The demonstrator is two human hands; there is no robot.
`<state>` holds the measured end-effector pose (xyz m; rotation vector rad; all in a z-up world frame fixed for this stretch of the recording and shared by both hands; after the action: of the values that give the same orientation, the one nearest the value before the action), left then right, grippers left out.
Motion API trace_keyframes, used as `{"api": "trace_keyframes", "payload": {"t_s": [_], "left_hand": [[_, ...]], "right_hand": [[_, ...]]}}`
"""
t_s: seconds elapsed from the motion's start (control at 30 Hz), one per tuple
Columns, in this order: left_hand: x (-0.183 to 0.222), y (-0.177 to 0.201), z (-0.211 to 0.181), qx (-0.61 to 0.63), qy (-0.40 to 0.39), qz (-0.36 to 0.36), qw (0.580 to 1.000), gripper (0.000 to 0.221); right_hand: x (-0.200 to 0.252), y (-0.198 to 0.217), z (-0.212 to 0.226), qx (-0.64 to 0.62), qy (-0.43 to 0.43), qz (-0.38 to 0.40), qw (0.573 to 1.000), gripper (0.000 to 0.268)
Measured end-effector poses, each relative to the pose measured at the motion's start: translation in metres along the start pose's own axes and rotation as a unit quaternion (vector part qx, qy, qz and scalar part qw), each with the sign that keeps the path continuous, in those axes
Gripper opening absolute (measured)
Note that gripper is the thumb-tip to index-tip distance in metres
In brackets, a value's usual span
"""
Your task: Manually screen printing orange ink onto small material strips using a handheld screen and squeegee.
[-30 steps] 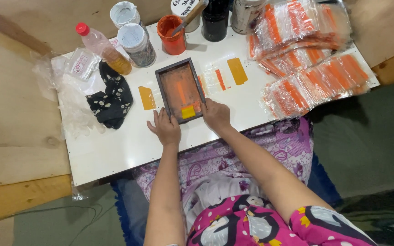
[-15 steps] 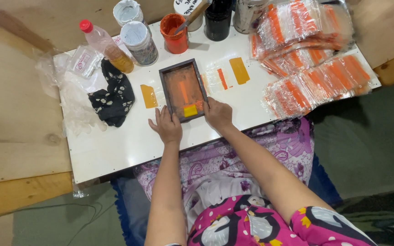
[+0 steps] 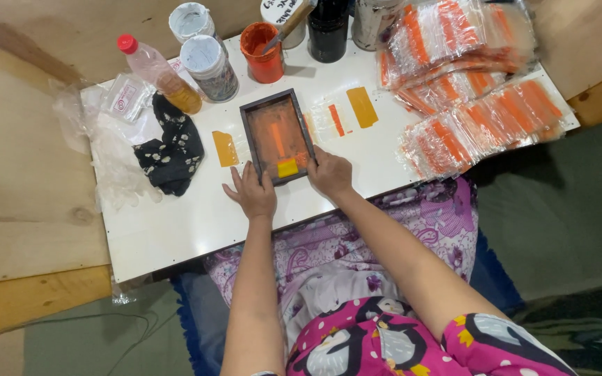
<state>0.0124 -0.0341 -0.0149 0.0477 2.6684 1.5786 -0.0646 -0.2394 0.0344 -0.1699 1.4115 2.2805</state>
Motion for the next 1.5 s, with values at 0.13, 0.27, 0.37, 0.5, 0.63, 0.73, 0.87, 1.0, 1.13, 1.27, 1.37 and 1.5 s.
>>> {"api": "trace_keyframes", "payload": {"t_s": [0.13, 0.27, 0.37, 0.5, 0.63, 0.73, 0.87, 1.0, 1.13, 1.27, 1.37, 1.5], "left_hand": [[-0.001, 0.000, -0.003, -0.021, 0.012, 0.012, 1.000, 0.049], [-0.001, 0.002, -0.004, -0.021, 0.017, 0.005, 1.000, 0.048], [-0.001, 0.003, -0.003, -0.024, 0.022, 0.005, 0.999, 0.048], [0.000, 0.003, -0.002, -0.030, 0.023, 0.002, 0.999, 0.047], [-0.004, -0.007, 0.007, -0.013, 0.006, -0.023, 1.000, 0.045], [-0.004, -0.008, 0.011, 0.002, 0.009, -0.041, 0.999, 0.045], [-0.004, -0.011, 0.015, 0.010, 0.014, -0.052, 0.998, 0.044], [-0.005, -0.011, 0.015, 0.005, 0.015, -0.043, 0.999, 0.044], [-0.005, -0.011, 0.012, -0.007, 0.010, -0.032, 0.999, 0.045], [-0.003, -0.007, 0.006, -0.019, 0.013, -0.023, 0.999, 0.046], [-0.002, -0.004, 0.002, -0.028, 0.012, -0.021, 0.999, 0.046], [0.002, 0.002, -0.005, -0.045, 0.007, -0.026, 0.999, 0.045]], "right_hand": [[-0.003, -0.007, -0.005, 0.002, -0.004, 0.004, 1.000, 0.036], [-0.002, -0.011, -0.007, 0.007, 0.005, 0.012, 1.000, 0.038], [-0.001, -0.012, -0.006, 0.003, 0.010, 0.021, 1.000, 0.039], [0.000, -0.013, -0.004, 0.002, 0.018, 0.035, 0.999, 0.042], [-0.002, -0.015, -0.005, 0.014, 0.031, 0.032, 0.999, 0.041], [-0.003, -0.013, -0.002, 0.016, 0.041, 0.031, 0.999, 0.042], [-0.003, -0.012, -0.001, 0.006, 0.057, 0.029, 0.998, 0.045], [-0.003, -0.007, 0.002, -0.003, 0.057, 0.024, 0.998, 0.038], [-0.001, -0.009, -0.003, -0.002, 0.047, 0.017, 0.999, 0.038], [0.001, -0.016, -0.005, 0.025, 0.048, 0.018, 0.998, 0.038], [0.003, -0.020, -0.007, 0.040, 0.045, 0.027, 0.998, 0.040], [0.003, -0.022, -0.006, 0.050, 0.036, 0.034, 0.998, 0.044]]}}
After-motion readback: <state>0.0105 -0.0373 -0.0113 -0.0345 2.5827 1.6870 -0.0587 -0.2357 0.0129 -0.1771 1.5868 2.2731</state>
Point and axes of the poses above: each hand's wrist, its own x-axis away from the middle knuckle, its own y-axis out of the back of the hand, z = x × y, the point moved 6 cm from there along -x, towards the middle knuckle, and after that the axes turned 5 degrees about y, right-handed, at the moved point
